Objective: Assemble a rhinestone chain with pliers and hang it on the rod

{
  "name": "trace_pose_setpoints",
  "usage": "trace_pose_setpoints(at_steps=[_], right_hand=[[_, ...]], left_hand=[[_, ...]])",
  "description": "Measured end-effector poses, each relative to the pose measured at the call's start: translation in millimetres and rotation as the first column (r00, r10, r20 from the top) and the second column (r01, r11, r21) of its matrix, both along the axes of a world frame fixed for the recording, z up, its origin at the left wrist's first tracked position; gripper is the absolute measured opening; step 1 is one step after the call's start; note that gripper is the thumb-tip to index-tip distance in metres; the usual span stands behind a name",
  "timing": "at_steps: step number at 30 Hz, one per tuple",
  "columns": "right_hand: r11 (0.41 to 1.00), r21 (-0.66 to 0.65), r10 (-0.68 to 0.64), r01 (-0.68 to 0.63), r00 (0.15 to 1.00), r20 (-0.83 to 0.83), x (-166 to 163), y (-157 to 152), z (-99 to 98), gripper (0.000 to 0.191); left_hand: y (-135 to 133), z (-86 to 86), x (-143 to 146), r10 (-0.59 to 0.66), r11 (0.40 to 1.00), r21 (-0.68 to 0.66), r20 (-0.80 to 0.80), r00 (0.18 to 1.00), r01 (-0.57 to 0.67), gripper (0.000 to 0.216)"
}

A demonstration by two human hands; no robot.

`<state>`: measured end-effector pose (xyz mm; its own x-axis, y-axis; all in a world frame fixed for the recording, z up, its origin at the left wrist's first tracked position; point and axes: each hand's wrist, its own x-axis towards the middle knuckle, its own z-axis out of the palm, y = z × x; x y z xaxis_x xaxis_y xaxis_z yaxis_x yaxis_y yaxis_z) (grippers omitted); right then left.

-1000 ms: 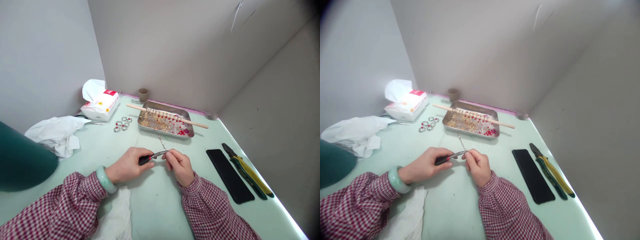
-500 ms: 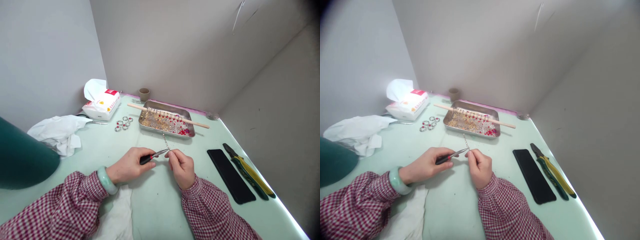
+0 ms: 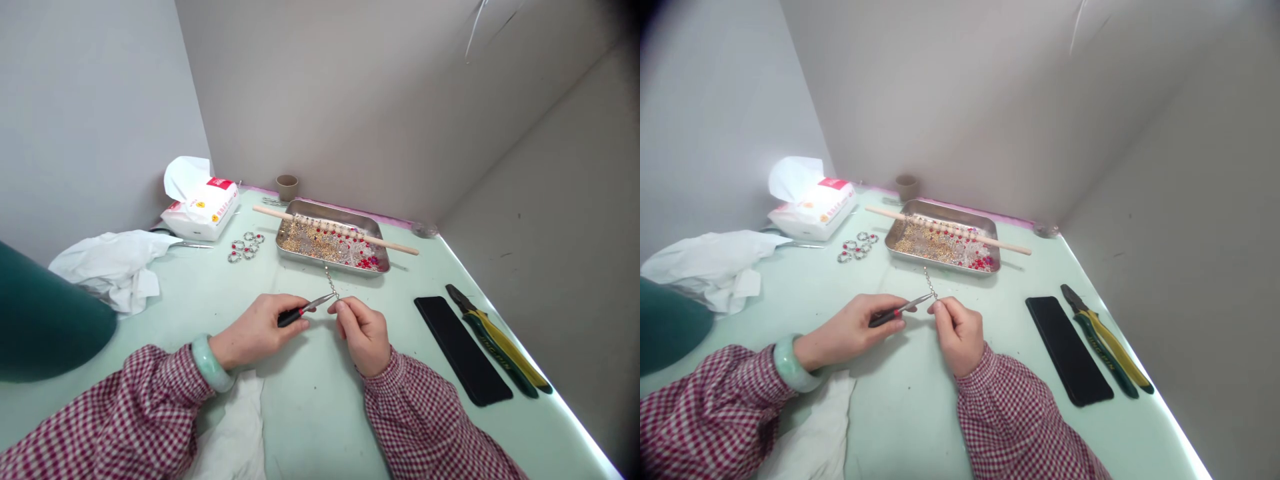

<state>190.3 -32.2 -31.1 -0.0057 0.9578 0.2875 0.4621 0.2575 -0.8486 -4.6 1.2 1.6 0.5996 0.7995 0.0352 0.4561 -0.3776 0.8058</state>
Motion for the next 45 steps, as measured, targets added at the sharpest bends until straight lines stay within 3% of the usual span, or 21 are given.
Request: trace_pose_setpoints(at_steps=[6,15,22,45], right_hand=[[1.0,0.005,0.021,-0.021,1.0,0.011,0.0,0.4,0.6,0.022],[0.998,-0.058,0.033,-0.039,0.994,-0.105,-1.7,1.5,4.2,0.026],[0.998,-0.069,0.002,-0.011,0.991,-0.137,0.0,1.3,3.4,0.028],[0.997,-0.061,0.047,-0.053,0.995,-0.091,0.0,3.1,0.6,0.027]], left_hand=[[0.2,1.9,0.2,-0.018,0.999,-0.043,0.057,0.998,0.02,0.023],[-0.9,4.9,-0.2,-0.049,0.999,-0.011,-0.018,0.999,0.049,0.022],[0.8,5.4,-1.2,-0.053,0.997,-0.049,0.01,0.999,0.054,0.023],[2.9,0.4,-2.0,-0.023,0.991,-0.126,0.069,0.997,0.031,0.028]])
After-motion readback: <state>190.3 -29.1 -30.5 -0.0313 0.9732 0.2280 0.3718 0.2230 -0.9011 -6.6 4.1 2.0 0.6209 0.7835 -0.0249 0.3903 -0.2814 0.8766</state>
